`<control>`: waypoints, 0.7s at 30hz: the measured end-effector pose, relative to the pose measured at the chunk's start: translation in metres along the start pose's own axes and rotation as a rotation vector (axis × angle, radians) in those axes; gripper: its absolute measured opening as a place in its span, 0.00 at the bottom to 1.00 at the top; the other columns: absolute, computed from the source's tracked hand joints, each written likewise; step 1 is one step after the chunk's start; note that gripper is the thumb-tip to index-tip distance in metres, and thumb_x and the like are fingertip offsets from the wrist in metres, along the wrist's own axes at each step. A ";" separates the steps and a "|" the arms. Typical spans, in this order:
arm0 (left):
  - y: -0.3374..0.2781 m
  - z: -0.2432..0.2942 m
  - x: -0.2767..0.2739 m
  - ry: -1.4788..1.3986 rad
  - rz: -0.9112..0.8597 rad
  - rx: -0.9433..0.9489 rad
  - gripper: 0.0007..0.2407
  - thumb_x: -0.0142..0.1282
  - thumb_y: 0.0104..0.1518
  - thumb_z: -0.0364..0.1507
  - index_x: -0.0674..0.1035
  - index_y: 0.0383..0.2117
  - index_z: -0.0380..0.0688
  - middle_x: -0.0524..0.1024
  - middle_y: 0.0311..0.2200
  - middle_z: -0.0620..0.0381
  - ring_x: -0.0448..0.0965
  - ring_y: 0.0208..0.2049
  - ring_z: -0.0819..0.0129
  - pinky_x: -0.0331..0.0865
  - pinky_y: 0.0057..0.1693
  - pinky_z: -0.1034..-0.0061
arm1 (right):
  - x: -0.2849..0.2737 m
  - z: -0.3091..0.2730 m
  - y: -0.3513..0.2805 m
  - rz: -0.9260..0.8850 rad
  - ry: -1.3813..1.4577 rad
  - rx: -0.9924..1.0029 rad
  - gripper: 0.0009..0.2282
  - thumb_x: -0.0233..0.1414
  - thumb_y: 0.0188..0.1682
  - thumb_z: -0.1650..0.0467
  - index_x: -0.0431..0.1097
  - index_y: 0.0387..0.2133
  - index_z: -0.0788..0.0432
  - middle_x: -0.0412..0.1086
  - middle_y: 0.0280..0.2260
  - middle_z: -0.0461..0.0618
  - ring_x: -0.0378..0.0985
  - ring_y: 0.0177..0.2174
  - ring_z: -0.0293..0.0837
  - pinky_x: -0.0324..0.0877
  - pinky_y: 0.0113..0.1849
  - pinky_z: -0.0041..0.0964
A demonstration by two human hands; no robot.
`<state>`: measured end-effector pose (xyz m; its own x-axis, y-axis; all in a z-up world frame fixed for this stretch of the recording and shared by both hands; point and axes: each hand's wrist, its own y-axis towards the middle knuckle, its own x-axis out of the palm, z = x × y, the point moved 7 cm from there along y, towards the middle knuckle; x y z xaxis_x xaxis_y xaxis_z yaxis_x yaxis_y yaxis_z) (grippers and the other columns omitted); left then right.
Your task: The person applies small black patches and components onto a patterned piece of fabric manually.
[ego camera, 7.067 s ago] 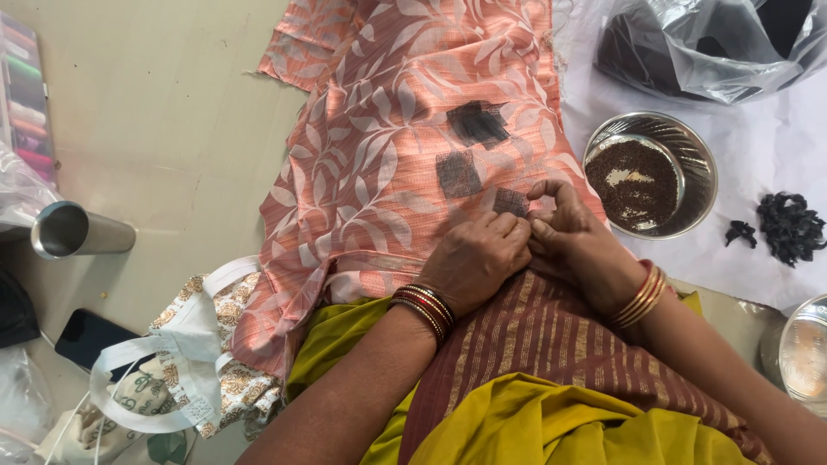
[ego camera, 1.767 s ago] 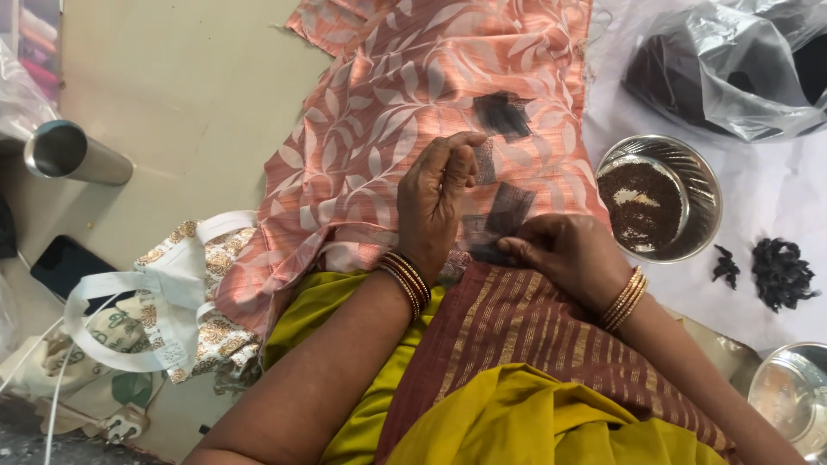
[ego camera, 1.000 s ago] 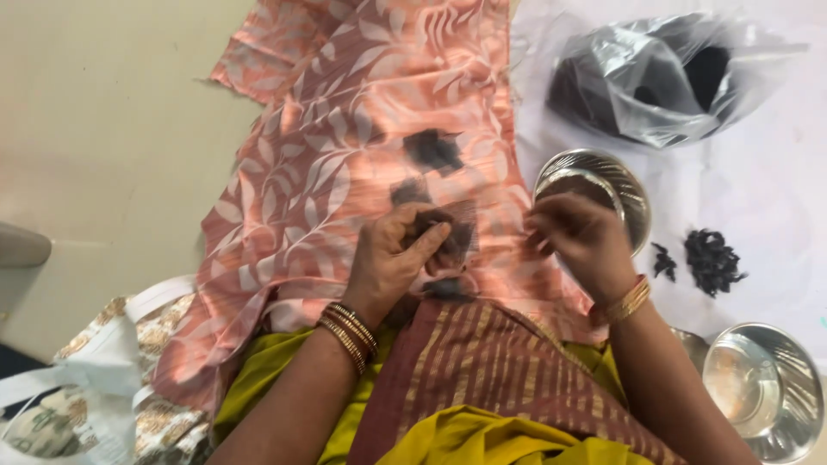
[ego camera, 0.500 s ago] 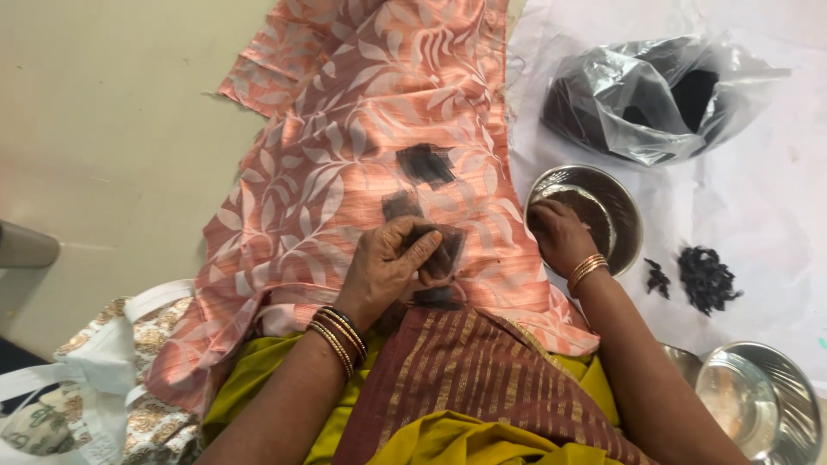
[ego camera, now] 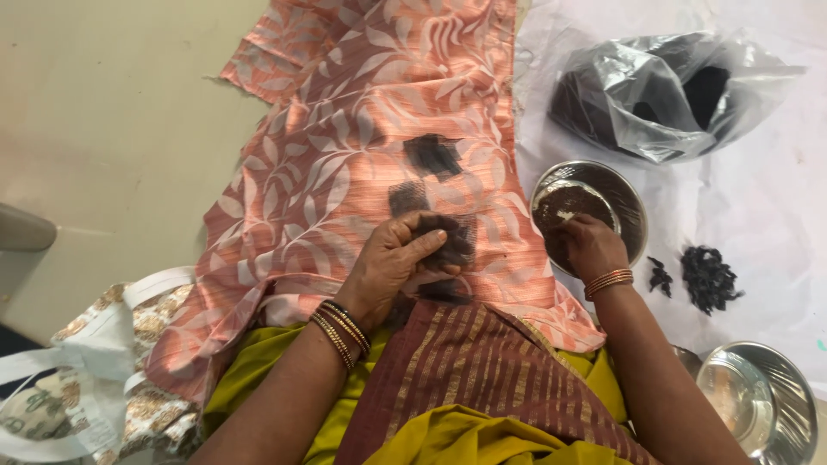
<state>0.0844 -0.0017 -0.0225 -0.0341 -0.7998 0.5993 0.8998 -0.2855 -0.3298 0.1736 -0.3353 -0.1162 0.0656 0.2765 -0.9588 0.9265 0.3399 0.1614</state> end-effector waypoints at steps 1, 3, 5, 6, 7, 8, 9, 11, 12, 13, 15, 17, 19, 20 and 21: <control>0.000 -0.004 0.001 -0.075 -0.045 -0.011 0.08 0.52 0.65 0.24 0.76 0.47 0.33 0.82 0.39 0.51 0.84 0.36 0.68 0.82 0.44 0.72 | 0.005 0.006 0.000 -0.032 -0.009 0.046 0.10 0.59 0.44 0.71 0.80 0.38 0.52 0.77 0.43 0.49 0.79 0.40 0.55 0.75 0.41 0.46; -0.003 -0.006 0.003 -0.151 -0.085 -0.019 0.09 0.52 0.65 0.23 0.76 0.48 0.33 0.82 0.41 0.50 0.84 0.38 0.68 0.81 0.45 0.71 | 0.010 0.016 0.000 -0.067 -0.015 0.085 0.09 0.56 0.47 0.73 0.81 0.38 0.51 0.77 0.43 0.48 0.80 0.39 0.55 0.75 0.41 0.45; -0.009 -0.007 0.011 -0.093 -0.141 -0.081 0.10 0.49 0.65 0.24 0.76 0.50 0.34 0.82 0.41 0.46 0.84 0.37 0.64 0.81 0.46 0.67 | 0.002 0.028 -0.002 0.057 0.073 0.127 0.06 0.60 0.46 0.73 0.82 0.36 0.54 0.78 0.38 0.51 0.81 0.36 0.54 0.76 0.41 0.43; -0.009 -0.006 0.011 -0.096 -0.135 -0.079 0.10 0.49 0.65 0.24 0.76 0.50 0.34 0.82 0.41 0.46 0.84 0.37 0.64 0.81 0.46 0.67 | -0.002 0.026 -0.002 0.053 0.075 0.122 0.06 0.60 0.46 0.73 0.82 0.36 0.54 0.78 0.38 0.51 0.81 0.36 0.54 0.76 0.41 0.43; -0.009 -0.008 0.012 -0.083 -0.142 -0.111 0.11 0.48 0.65 0.23 0.76 0.51 0.34 0.82 0.43 0.47 0.84 0.40 0.64 0.80 0.48 0.68 | -0.004 0.035 -0.005 0.035 0.268 0.288 0.07 0.61 0.45 0.75 0.81 0.37 0.57 0.79 0.36 0.51 0.82 0.34 0.48 0.76 0.39 0.39; -0.010 -0.010 0.013 -0.070 -0.148 -0.143 0.12 0.48 0.64 0.22 0.75 0.52 0.34 0.82 0.45 0.47 0.84 0.43 0.64 0.79 0.51 0.68 | -0.004 0.044 -0.011 0.015 0.461 0.454 0.08 0.62 0.44 0.76 0.80 0.38 0.59 0.80 0.34 0.51 0.83 0.32 0.42 0.77 0.37 0.35; -0.009 -0.012 0.012 -0.074 -0.147 -0.145 0.12 0.48 0.64 0.22 0.75 0.52 0.34 0.82 0.45 0.47 0.84 0.43 0.64 0.79 0.51 0.68 | -0.008 0.042 -0.013 0.010 0.459 0.455 0.08 0.62 0.44 0.76 0.80 0.38 0.59 0.80 0.34 0.51 0.83 0.32 0.42 0.77 0.37 0.35; -0.007 -0.014 0.010 -0.077 -0.171 -0.154 0.12 0.47 0.64 0.21 0.75 0.52 0.33 0.81 0.46 0.48 0.83 0.45 0.64 0.79 0.53 0.69 | -0.007 0.048 -0.019 -0.072 0.545 0.615 0.06 0.61 0.48 0.78 0.79 0.38 0.66 0.80 0.33 0.57 0.83 0.31 0.41 0.78 0.35 0.33; -0.003 -0.018 0.007 -0.081 -0.171 -0.150 0.12 0.47 0.64 0.21 0.75 0.52 0.33 0.81 0.46 0.48 0.83 0.45 0.64 0.79 0.53 0.69 | -0.015 0.045 -0.015 -0.073 0.541 0.610 0.06 0.61 0.48 0.78 0.79 0.38 0.66 0.80 0.33 0.57 0.83 0.31 0.41 0.78 0.35 0.33; -0.001 -0.023 0.005 -0.079 -0.189 -0.140 0.13 0.47 0.63 0.20 0.75 0.53 0.33 0.81 0.47 0.47 0.83 0.46 0.64 0.78 0.54 0.70 | -0.016 0.039 -0.013 -0.062 0.781 0.619 0.07 0.61 0.47 0.78 0.78 0.38 0.66 0.79 0.34 0.56 0.83 0.32 0.41 0.79 0.36 0.34; 0.000 -0.028 0.002 -0.080 -0.203 -0.136 0.13 0.46 0.63 0.19 0.75 0.53 0.32 0.80 0.48 0.47 0.83 0.47 0.63 0.77 0.56 0.71 | -0.041 0.001 -0.004 -0.058 1.021 0.628 0.07 0.60 0.47 0.77 0.78 0.39 0.66 0.79 0.35 0.55 0.83 0.33 0.41 0.79 0.37 0.35; 0.001 -0.028 0.004 -0.112 -0.221 -0.162 0.13 0.45 0.62 0.19 0.74 0.53 0.31 0.80 0.47 0.45 0.83 0.46 0.62 0.77 0.55 0.69 | -0.091 -0.069 0.019 -0.117 1.145 0.489 0.07 0.59 0.47 0.78 0.77 0.38 0.67 0.79 0.36 0.54 0.83 0.34 0.41 0.80 0.39 0.34; 0.000 -0.027 0.005 -0.112 -0.214 -0.164 0.13 0.46 0.62 0.18 0.74 0.53 0.31 0.80 0.47 0.45 0.83 0.46 0.62 0.77 0.55 0.69 | -0.110 -0.123 0.029 -0.161 1.110 0.368 0.07 0.59 0.47 0.79 0.77 0.38 0.67 0.79 0.36 0.54 0.83 0.34 0.40 0.80 0.39 0.34; 0.000 -0.027 0.006 -0.111 -0.203 -0.164 0.13 0.46 0.62 0.18 0.74 0.53 0.31 0.80 0.47 0.45 0.83 0.46 0.62 0.77 0.55 0.70 | -0.121 -0.153 0.034 -0.206 1.073 0.245 0.06 0.58 0.47 0.80 0.77 0.37 0.68 0.79 0.36 0.54 0.83 0.34 0.40 0.80 0.39 0.33; 0.002 -0.030 0.005 -0.114 -0.202 -0.160 0.13 0.46 0.62 0.18 0.74 0.53 0.31 0.80 0.47 0.45 0.83 0.46 0.62 0.77 0.55 0.70 | -0.120 -0.166 0.034 -0.209 1.071 0.241 0.06 0.58 0.47 0.80 0.77 0.37 0.68 0.79 0.36 0.54 0.83 0.34 0.40 0.80 0.39 0.33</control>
<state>0.0730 -0.0218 -0.0417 -0.1483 -0.6563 0.7398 0.7994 -0.5199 -0.3010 0.1361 -0.2076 0.0433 -0.3455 0.9054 -0.2466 0.9371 0.3193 -0.1409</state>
